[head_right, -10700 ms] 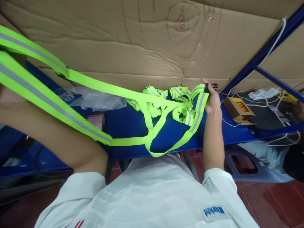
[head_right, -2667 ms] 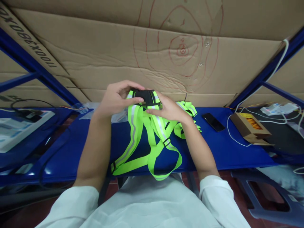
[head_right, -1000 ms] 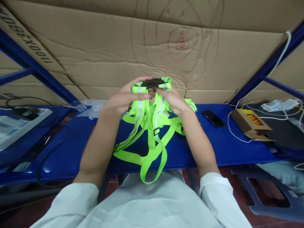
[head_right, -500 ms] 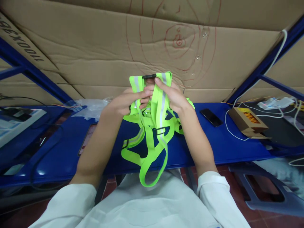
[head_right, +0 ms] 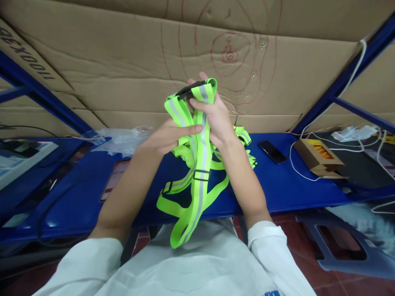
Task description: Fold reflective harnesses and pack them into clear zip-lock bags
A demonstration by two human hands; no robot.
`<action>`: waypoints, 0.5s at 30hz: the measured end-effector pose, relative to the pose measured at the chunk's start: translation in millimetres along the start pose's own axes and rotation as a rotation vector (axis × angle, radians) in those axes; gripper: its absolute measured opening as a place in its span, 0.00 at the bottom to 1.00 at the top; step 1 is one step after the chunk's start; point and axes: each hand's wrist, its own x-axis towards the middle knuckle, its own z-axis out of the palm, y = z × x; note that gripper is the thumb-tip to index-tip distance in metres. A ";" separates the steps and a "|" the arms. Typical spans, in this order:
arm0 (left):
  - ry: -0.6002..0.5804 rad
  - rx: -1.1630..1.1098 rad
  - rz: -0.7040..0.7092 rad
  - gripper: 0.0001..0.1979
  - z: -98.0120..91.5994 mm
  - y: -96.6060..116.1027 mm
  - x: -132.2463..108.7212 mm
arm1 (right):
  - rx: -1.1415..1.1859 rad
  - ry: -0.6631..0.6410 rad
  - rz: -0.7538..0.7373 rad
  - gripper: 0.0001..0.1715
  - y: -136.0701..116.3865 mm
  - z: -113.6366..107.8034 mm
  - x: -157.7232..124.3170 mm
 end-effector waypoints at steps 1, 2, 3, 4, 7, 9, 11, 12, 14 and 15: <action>0.016 0.028 -0.004 0.36 -1.3 -0.4 0.3 | -0.028 -0.019 -0.003 0.50 -1.3 -2.3 -1.2; 0.018 0.062 -0.008 0.36 -3.9 0.1 0.2 | -0.071 -0.036 -0.006 0.55 -4.5 -5.9 -2.8; 0.010 0.099 -0.008 0.36 -7.4 1.5 -0.3 | -0.134 -0.049 -0.013 0.59 -9.4 -10.6 -4.8; -0.011 0.136 -0.009 0.36 -11.5 3.3 -1.1 | -0.213 -0.060 -0.028 0.61 -15.4 -16.4 -7.0; -0.094 0.213 -0.015 0.35 -21.4 7.5 -4.3 | -0.464 -0.147 -0.113 0.55 -34.1 -34.8 -13.4; -0.141 0.212 -0.052 0.33 -22.7 5.6 -5.0 | -0.623 -0.224 -0.141 0.37 -41.5 -42.4 -16.5; -0.149 0.151 -0.091 0.29 -19.2 -0.9 -3.7 | -0.724 -0.220 -0.130 0.23 -43.0 -43.8 -17.9; -0.138 0.109 -0.097 0.28 -16.2 -5.1 -2.3 | -0.746 -0.179 -0.120 0.18 -41.9 -42.8 -18.0; -0.097 0.039 -0.095 0.27 -9.5 -13.4 0.6 | -0.744 -0.069 -0.104 0.14 -38.4 -39.9 -17.1; -0.079 0.015 -0.100 0.27 -6.5 -16.4 1.7 | -0.732 -0.029 -0.093 0.15 -36.7 -38.8 -16.4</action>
